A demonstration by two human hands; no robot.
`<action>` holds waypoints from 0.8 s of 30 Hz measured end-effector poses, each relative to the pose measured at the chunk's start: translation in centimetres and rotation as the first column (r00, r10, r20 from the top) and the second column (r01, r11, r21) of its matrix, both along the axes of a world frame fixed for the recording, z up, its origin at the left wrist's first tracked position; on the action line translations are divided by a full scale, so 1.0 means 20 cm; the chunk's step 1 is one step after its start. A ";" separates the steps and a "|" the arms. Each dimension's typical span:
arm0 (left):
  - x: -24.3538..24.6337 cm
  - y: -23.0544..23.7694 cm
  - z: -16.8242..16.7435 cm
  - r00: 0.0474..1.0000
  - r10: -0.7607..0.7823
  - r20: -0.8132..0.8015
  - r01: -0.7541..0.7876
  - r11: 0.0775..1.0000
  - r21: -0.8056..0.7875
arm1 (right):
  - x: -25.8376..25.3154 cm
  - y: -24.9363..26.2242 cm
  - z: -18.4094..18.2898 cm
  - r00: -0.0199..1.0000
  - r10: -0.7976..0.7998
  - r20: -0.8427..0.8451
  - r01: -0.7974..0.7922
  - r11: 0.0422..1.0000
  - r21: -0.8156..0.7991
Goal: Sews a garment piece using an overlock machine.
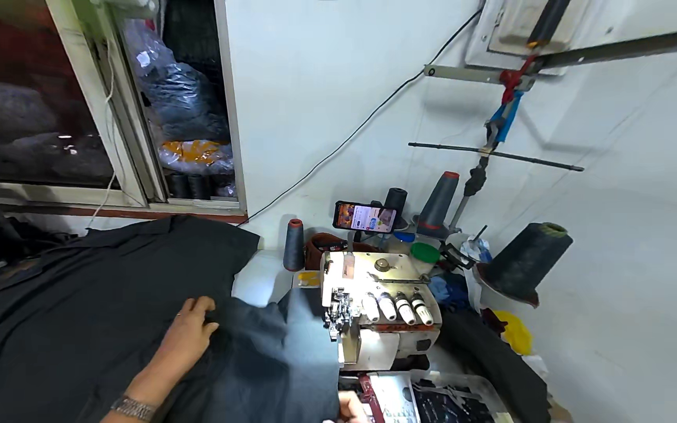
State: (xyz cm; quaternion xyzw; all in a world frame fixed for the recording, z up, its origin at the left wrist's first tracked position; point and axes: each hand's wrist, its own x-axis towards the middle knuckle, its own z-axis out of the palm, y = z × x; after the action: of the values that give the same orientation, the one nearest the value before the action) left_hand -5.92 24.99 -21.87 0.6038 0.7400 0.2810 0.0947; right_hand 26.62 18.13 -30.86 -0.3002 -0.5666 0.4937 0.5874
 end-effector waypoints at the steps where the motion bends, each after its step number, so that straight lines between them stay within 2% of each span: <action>1: 0.07 0.00 0.01 0.999 -0.047 0.016 0.047 0.999 0.027 | -0.02 0.00 0.02 1.000 -0.004 -0.014 0.003 0.998 -0.059; 3: 0.20 -0.03 0.00 0.979 -0.204 0.029 0.198 0.969 0.149 | -0.06 0.01 0.00 0.998 -0.052 -0.026 0.049 0.992 -0.118; 5: 0.31 -0.09 -0.03 0.931 -0.364 0.015 0.352 0.909 0.223 | -0.08 0.00 0.02 0.988 -0.147 0.037 0.150 0.982 -0.111; 7: 0.38 -0.16 -0.08 0.912 -0.405 -0.062 0.405 0.869 0.286 | -0.09 -0.03 0.11 0.950 -0.272 0.153 0.280 0.959 -0.034; 9: 0.39 -0.25 -0.14 0.934 -0.341 -0.108 0.358 0.899 0.253 | -0.07 -0.07 0.23 0.899 -0.355 0.257 0.354 0.934 0.051; 12: 0.34 -0.35 -0.20 0.967 -0.246 -0.070 0.242 0.968 -0.068 | -0.04 -0.08 0.30 0.843 -0.353 0.406 0.354 0.932 0.075; 14: 0.32 -0.38 -0.25 0.976 -0.204 -0.080 0.178 0.951 -0.251 | -0.04 -0.07 0.26 0.819 -0.329 0.469 0.343 0.938 0.060; 15: 0.31 -0.39 -0.27 0.975 -0.193 -0.108 0.155 0.945 -0.287 | -0.05 -0.07 0.23 0.809 -0.333 0.484 0.347 0.936 0.064; 19: 0.28 -0.43 -0.31 0.973 -0.167 -0.162 0.109 0.943 -0.314 | -0.06 -0.05 0.12 0.813 -0.341 0.471 0.365 0.930 0.043; 22: 0.29 -0.40 -0.21 0.979 -0.058 -0.194 -0.013 0.939 -0.344 | -0.04 0.00 0.05 0.924 -0.234 0.302 0.259 0.965 -0.043; 24: 0.38 -0.36 -0.14 0.984 -0.083 -0.160 0.066 0.992 -0.111 | -0.01 0.05 -0.03 0.972 -0.149 0.181 0.155 0.988 -0.021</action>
State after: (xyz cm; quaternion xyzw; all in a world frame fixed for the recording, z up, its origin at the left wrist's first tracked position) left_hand 1.68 17.84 -24.66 0.6464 0.7358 0.1872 0.0756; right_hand 26.36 19.08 -31.41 -0.3962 -0.5838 0.4280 0.5649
